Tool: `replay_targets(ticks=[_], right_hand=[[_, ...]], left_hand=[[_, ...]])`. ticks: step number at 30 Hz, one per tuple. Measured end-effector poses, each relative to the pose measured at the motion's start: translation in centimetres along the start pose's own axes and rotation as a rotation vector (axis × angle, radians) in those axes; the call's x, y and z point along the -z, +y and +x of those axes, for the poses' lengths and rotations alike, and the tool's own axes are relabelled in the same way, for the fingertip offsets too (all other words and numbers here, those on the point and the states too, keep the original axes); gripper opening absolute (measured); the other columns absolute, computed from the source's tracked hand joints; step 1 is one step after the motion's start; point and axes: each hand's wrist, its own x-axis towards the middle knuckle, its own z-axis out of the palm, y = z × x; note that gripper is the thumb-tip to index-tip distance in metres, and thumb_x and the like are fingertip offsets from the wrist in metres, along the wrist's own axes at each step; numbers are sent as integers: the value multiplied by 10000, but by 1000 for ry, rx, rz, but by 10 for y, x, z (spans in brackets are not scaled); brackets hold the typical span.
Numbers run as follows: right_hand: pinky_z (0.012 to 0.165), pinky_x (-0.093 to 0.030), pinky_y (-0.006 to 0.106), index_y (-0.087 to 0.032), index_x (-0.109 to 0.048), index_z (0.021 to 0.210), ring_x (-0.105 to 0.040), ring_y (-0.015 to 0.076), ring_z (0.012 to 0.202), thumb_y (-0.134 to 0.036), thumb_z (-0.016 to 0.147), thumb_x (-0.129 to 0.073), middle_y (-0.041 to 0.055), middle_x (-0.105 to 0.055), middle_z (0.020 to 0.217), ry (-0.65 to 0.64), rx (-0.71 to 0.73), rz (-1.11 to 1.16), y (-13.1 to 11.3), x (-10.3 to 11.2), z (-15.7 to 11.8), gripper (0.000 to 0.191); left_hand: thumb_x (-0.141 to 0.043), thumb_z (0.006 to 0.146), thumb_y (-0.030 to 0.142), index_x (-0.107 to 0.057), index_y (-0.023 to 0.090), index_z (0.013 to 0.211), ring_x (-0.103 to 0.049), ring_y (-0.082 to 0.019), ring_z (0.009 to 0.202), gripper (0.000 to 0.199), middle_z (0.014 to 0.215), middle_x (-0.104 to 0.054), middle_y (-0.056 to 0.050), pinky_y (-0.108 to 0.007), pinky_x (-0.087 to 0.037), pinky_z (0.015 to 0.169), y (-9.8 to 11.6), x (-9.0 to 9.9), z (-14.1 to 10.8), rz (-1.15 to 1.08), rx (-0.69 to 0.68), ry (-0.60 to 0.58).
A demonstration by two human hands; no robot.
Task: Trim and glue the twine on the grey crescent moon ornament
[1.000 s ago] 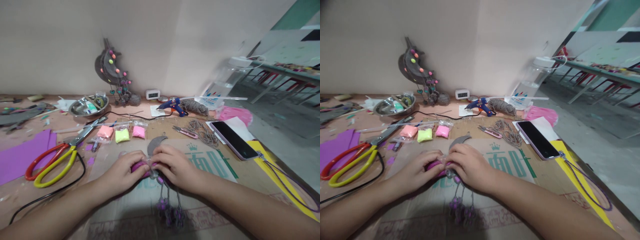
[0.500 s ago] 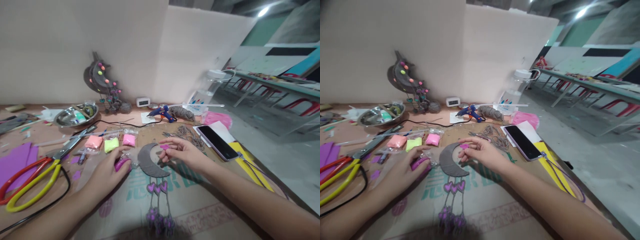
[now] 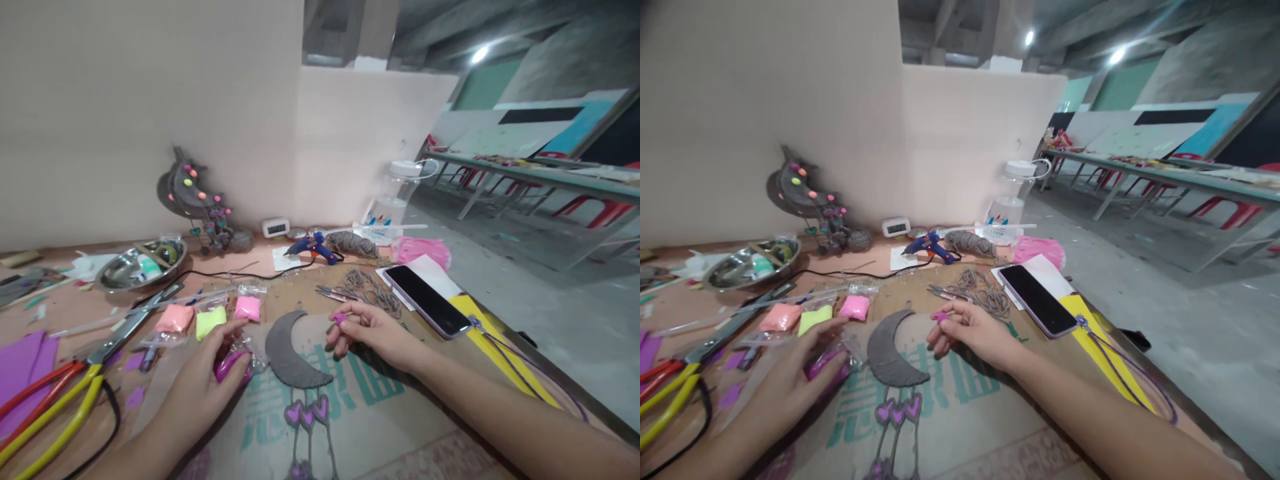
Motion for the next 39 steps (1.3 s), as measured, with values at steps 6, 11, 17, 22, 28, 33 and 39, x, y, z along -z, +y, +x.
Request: replay_targets(ticks=[6,11,17,22,28,33,39], right_hand=[[544,-485,251,-163,-495,801,-641,138,538,-407,772,-615,38,-690,654,74,-7,-184,-2,-13,-2,274],[532,-450,210,-156,-578,711,-584,107,528,-321,808,-563,1,-637,597,50,37,-453,-15,-50,-13,192],[643,-405,211,-197,-643,844,-592,111,680,-383,895,-497,6,-675,754,-96,559,-1059,-20,-80,-26,242],[539,-312,252,-181,-581,819,-472,110,533,-417,956,-331,-14,-581,595,33,995,-1377,-1,-75,-23,370],[482,-282,267,-137,-510,1150,-447,119,489,-309,954,-384,-29,-567,557,56,1187,-1418,10,-71,-16,290],[548,-379,239,-121,-430,1231,-554,119,621,-222,934,-420,17,-648,739,5,1125,-1299,10,-72,-15,314],[587,-394,225,-189,-517,1078,-551,112,650,-228,916,-452,12,-646,788,22,1095,-1192,8,-72,-19,179]], left_hand=[[-545,808,211,-519,229,1168,-484,-265,1143,362,1201,-535,-91,-462,-368,981,-5,2,-1,75,-228,176],[-624,778,284,-589,284,1142,-552,-245,1071,366,1154,-607,-62,-368,-457,901,24,4,-20,-135,-252,54],[-481,860,444,-639,223,1149,-591,-247,1054,396,1157,-654,-92,-343,-461,916,57,-14,-23,-675,180,-278],[-577,785,482,-703,170,998,-634,-254,894,398,938,-718,-93,-327,-490,790,51,-23,-16,-802,209,-500],[-675,735,410,-637,154,743,-591,-166,731,259,732,-660,-20,-254,-448,681,36,-33,-17,-1002,258,-524],[-748,654,410,-582,162,777,-559,-148,757,322,744,-610,7,-247,-428,700,30,-41,-18,-1159,295,-497],[-698,682,477,-600,147,759,-524,-134,694,352,697,-580,4,-227,-404,649,36,-34,-17,-1005,259,-484]])
